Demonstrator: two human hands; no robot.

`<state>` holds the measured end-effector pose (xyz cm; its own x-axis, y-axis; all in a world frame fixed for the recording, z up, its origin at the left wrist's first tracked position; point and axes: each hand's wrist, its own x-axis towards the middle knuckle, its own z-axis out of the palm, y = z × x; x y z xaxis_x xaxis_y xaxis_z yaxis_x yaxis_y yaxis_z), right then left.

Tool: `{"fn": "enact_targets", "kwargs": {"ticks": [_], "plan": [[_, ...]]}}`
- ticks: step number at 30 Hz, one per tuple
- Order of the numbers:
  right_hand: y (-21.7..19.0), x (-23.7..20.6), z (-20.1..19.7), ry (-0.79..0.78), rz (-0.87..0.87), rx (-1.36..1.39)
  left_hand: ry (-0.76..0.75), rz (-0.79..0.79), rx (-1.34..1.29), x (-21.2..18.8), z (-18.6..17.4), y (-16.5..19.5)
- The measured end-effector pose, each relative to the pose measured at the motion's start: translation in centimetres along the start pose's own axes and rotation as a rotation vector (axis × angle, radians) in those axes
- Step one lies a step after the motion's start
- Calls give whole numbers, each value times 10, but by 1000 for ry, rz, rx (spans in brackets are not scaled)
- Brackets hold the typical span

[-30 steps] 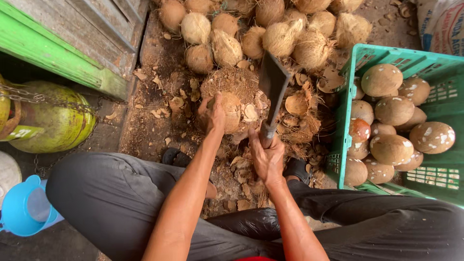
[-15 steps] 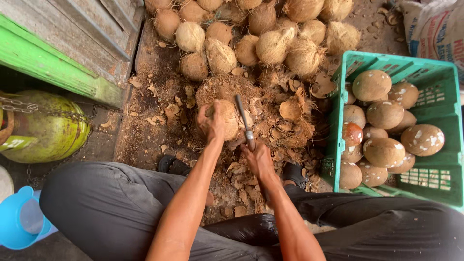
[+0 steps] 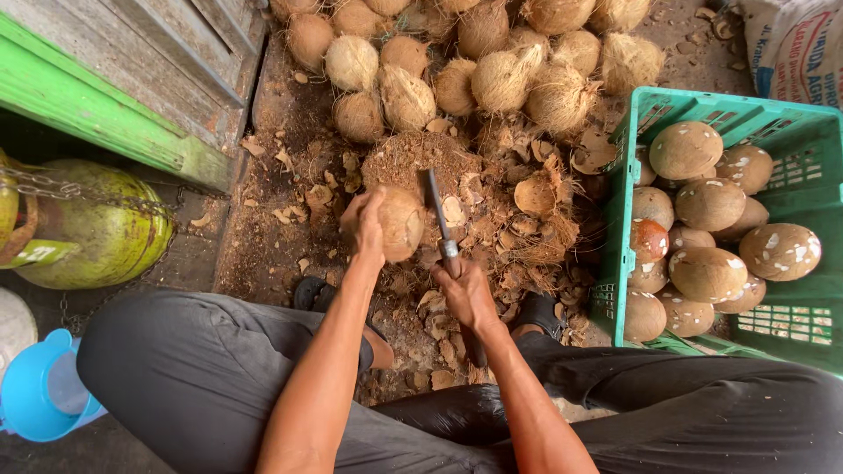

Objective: The person sits on the ground and uses a machete to peel the husk off coconuts. They repeatedly strike the coconut against a wooden stump to remove the fibrous outer layer, then place the peeled coconut into a green crate.

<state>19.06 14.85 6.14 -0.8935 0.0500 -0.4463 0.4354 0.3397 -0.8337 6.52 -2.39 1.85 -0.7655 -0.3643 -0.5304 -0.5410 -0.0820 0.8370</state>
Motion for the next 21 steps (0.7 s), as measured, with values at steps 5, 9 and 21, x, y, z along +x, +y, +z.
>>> {"fn": "enact_targets", "kwargs": {"ticks": [5, 9, 21], "plan": [[-14, -6, -10, 105, -100, 149, 29, 228, 85, 0, 11, 6], [-28, -17, -9, 172, -173, 306, 133, -53, 151, -2, 14, 14], [-40, -26, -14, 233, -201, 303, 140, -55, 257, 3, 19, 8]]}}
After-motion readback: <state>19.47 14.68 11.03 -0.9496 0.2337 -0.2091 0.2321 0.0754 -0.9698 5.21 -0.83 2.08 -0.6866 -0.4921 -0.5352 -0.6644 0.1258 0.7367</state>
